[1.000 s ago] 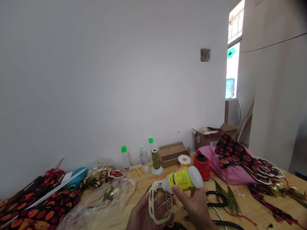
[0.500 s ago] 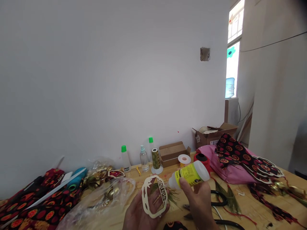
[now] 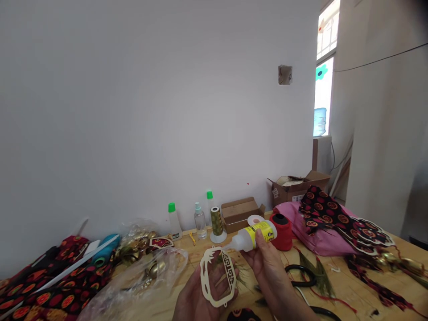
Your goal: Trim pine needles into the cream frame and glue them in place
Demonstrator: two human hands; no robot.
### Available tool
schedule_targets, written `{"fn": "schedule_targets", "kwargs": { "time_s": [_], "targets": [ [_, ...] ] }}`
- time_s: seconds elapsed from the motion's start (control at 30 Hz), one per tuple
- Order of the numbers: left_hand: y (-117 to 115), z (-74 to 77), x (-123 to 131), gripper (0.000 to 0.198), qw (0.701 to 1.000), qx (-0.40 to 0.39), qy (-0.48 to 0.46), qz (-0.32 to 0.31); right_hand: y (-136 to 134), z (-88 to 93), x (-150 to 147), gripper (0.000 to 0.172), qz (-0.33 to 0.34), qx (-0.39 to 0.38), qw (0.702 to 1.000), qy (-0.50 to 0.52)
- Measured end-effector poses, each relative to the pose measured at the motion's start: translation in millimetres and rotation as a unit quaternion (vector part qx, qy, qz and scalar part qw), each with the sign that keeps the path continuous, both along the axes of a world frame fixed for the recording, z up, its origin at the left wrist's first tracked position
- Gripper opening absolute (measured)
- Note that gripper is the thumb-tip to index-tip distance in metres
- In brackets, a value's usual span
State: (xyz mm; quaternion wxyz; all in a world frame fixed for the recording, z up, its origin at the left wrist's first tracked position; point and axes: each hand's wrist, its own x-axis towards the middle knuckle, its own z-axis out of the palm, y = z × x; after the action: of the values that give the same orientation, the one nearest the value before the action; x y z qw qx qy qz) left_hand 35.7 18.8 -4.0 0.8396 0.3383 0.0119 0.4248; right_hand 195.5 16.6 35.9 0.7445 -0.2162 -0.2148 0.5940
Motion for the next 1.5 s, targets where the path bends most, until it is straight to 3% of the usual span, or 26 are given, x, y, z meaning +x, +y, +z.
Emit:
{"fn": "schedule_targets", "kwargs": {
  "time_s": [0.13,0.3,0.43,0.53,0.73,0.9,1.03,1.13,1.33,1.5],
  "targets": [
    [0.0,0.2,-1.3,0.041,1.000,-0.006,0.000,-0.001,-2.4,0.5,-0.3,0.044,0.039,0.024,0.998,0.052],
    [1.3,-2.0,0.1,0.039,1.000,-0.018,-0.010,0.018,-3.8,6.4,0.4,0.029,0.133,0.017,0.987,0.093],
    [1.9,-1.3,1.1,0.037,0.999,-0.009,0.000,0.035,-1.4,7.1,4.4,0.027,0.197,-0.031,0.971,0.128],
    [1.5,-1.0,0.4,0.037,0.998,-0.035,0.013,0.043,2.9,1.9,6.8,0.026,0.190,-0.058,0.969,0.149],
    [0.8,1.3,1.0,0.042,0.996,-0.080,0.007,0.030,3.9,-2.6,2.8,0.021,0.173,-0.037,0.976,0.130],
    [3.8,-0.9,0.6,0.041,0.996,-0.084,0.010,0.031,1.5,-1.8,2.1,0.040,0.226,-0.105,0.958,0.141],
    [3.6,-3.5,-0.3,0.039,0.996,-0.072,0.030,0.053,2.6,-6.7,2.5,0.053,0.272,-0.060,0.948,0.154],
    [2.3,-3.1,-0.3,0.040,0.995,-0.072,0.040,0.054,1.4,-6.4,-1.0,0.051,0.252,-0.066,0.956,0.135],
    [1.3,0.0,-0.1,0.040,0.997,-0.064,0.026,0.042,-3.9,0.4,-9.0,0.026,0.128,-0.034,0.989,0.067],
    [0.5,0.3,-1.4,0.039,0.999,-0.031,0.006,0.010,-7.9,-0.5,-9.2,0.029,0.054,0.026,0.998,-0.036]
  ]
}}
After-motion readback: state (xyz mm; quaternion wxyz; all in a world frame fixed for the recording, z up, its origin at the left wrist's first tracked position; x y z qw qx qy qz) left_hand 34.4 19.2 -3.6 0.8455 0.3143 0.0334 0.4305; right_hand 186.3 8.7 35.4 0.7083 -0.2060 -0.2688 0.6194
